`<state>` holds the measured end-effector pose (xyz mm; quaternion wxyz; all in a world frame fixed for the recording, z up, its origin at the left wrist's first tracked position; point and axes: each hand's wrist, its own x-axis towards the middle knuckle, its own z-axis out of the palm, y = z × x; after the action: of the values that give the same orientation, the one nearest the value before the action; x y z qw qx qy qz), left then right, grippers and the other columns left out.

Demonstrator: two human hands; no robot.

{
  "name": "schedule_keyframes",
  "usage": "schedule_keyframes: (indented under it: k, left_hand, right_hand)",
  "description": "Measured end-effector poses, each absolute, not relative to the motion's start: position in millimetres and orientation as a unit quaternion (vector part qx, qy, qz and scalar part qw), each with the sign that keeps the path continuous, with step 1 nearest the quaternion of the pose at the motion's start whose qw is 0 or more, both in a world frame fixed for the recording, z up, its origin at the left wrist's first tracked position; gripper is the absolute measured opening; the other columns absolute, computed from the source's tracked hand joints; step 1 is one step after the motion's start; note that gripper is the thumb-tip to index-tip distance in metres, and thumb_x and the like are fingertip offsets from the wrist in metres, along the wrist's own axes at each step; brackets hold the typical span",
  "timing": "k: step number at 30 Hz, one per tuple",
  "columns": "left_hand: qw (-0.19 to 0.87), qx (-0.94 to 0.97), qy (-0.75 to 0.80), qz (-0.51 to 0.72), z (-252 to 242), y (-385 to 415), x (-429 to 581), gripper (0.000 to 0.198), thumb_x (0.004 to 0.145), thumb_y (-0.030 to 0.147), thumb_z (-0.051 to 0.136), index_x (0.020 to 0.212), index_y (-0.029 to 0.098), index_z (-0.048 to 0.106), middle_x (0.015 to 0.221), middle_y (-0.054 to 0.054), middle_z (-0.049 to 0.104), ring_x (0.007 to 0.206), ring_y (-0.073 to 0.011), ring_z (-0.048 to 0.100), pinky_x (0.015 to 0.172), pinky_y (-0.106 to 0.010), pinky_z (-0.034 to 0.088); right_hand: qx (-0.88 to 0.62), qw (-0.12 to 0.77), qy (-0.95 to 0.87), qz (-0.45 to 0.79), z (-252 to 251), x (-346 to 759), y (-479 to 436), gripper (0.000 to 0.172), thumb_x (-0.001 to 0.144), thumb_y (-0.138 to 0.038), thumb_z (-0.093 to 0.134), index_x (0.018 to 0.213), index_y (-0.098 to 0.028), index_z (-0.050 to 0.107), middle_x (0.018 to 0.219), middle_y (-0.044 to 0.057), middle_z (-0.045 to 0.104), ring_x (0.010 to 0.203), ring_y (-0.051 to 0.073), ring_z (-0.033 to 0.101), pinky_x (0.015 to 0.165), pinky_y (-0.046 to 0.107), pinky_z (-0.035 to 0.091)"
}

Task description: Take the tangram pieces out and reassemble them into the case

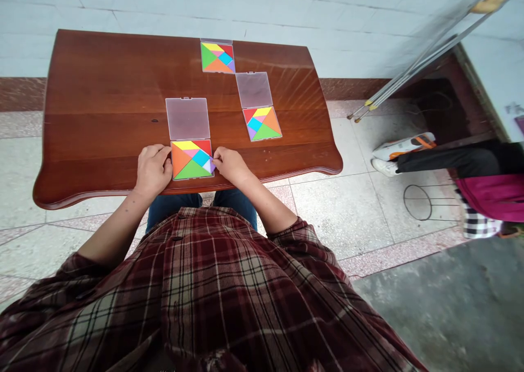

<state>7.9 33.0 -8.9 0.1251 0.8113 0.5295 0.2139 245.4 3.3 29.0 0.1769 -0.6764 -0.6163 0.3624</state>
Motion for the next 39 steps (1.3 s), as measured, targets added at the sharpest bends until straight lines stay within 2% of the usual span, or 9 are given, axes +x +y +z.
schedule_keyframes:
  k: [5, 12, 20, 24, 27, 33, 39]
  left_hand:
    - [0.125, 0.81, 0.528, 0.223, -9, 33, 8, 0.039, 0.084, 0.019, 0.042, 0.117, 0.017, 0.063, 0.116, -0.014, 0.061, 0.108, -0.0312, 0.052, 0.097, -0.049, 0.04]
    - [0.112, 0.814, 0.522, 0.229, -12, 34, 7, 0.038, 0.084, 0.019, 0.043, 0.116, 0.018, 0.063, 0.115, -0.013, 0.062, 0.107, -0.0307, 0.052, 0.096, -0.049, 0.04]
    - [0.106, 0.815, 0.521, 0.232, -12, 34, 7, 0.037, 0.084, 0.02, 0.043, 0.115, 0.017, 0.064, 0.114, -0.013, 0.062, 0.106, -0.0299, 0.052, 0.095, -0.047, 0.041]
    - [0.107, 0.813, 0.522, 0.234, -12, 35, 7, 0.038, 0.083, 0.019, 0.044, 0.116, 0.018, 0.064, 0.115, -0.013, 0.062, 0.106, -0.03, 0.052, 0.095, -0.048, 0.041]
    - [0.107, 0.815, 0.52, 0.23, -12, 34, 7, 0.038, 0.084, 0.019, 0.043, 0.116, 0.017, 0.064, 0.115, -0.014, 0.062, 0.106, -0.0305, 0.053, 0.096, -0.048, 0.041]
    - [0.111, 0.815, 0.519, 0.234, -12, 34, 7, 0.038, 0.083, 0.019, 0.044, 0.116, 0.018, 0.063, 0.114, -0.013, 0.062, 0.106, -0.0303, 0.052, 0.095, -0.048, 0.041]
    - [0.114, 0.813, 0.519, 0.237, -13, 33, 7, 0.037, 0.084, 0.02, 0.043, 0.114, 0.018, 0.063, 0.115, -0.013, 0.061, 0.106, -0.0298, 0.052, 0.096, -0.048, 0.041]
  right_hand:
    - [-0.675, 0.161, -0.632, 0.345, 31, 246, 4, 0.01, 0.084, -0.014, 0.056, 0.076, -0.02, 0.055, 0.066, -0.002, 0.061, 0.064, 0.012, 0.058, 0.07, 0.025, 0.04]
    - [-0.676, 0.154, -0.65, 0.312, 35, 244, 1, 0.008, 0.084, -0.014, 0.057, 0.078, -0.019, 0.058, 0.074, 0.0, 0.064, 0.066, 0.012, 0.055, 0.068, 0.025, 0.037]
    - [-0.662, 0.038, -0.719, 0.209, 47, 225, 7, 0.014, 0.089, -0.016, 0.053, 0.092, -0.016, 0.066, 0.089, 0.009, 0.071, 0.078, 0.019, 0.061, 0.067, 0.029, 0.035]
    - [-0.63, -0.002, -0.749, 0.206, 50, 217, 11, 0.014, 0.09, -0.019, 0.056, 0.096, -0.014, 0.067, 0.095, 0.011, 0.072, 0.084, 0.021, 0.062, 0.069, 0.029, 0.035]
    - [-0.622, 0.002, -0.75, 0.225, 51, 219, 13, 0.013, 0.09, -0.023, 0.057, 0.093, -0.016, 0.068, 0.096, 0.01, 0.072, 0.086, 0.021, 0.062, 0.07, 0.029, 0.036]
    - [-0.634, 0.078, -0.733, 0.235, 46, 232, 11, 0.018, 0.091, -0.016, 0.05, 0.093, -0.017, 0.068, 0.098, 0.008, 0.069, 0.089, 0.019, 0.06, 0.076, 0.028, 0.037]
    - [-0.594, 0.068, -0.759, 0.259, 37, 235, 5, 0.017, 0.089, -0.017, 0.051, 0.088, -0.018, 0.069, 0.088, 0.005, 0.06, 0.079, 0.016, 0.055, 0.075, 0.027, 0.037]
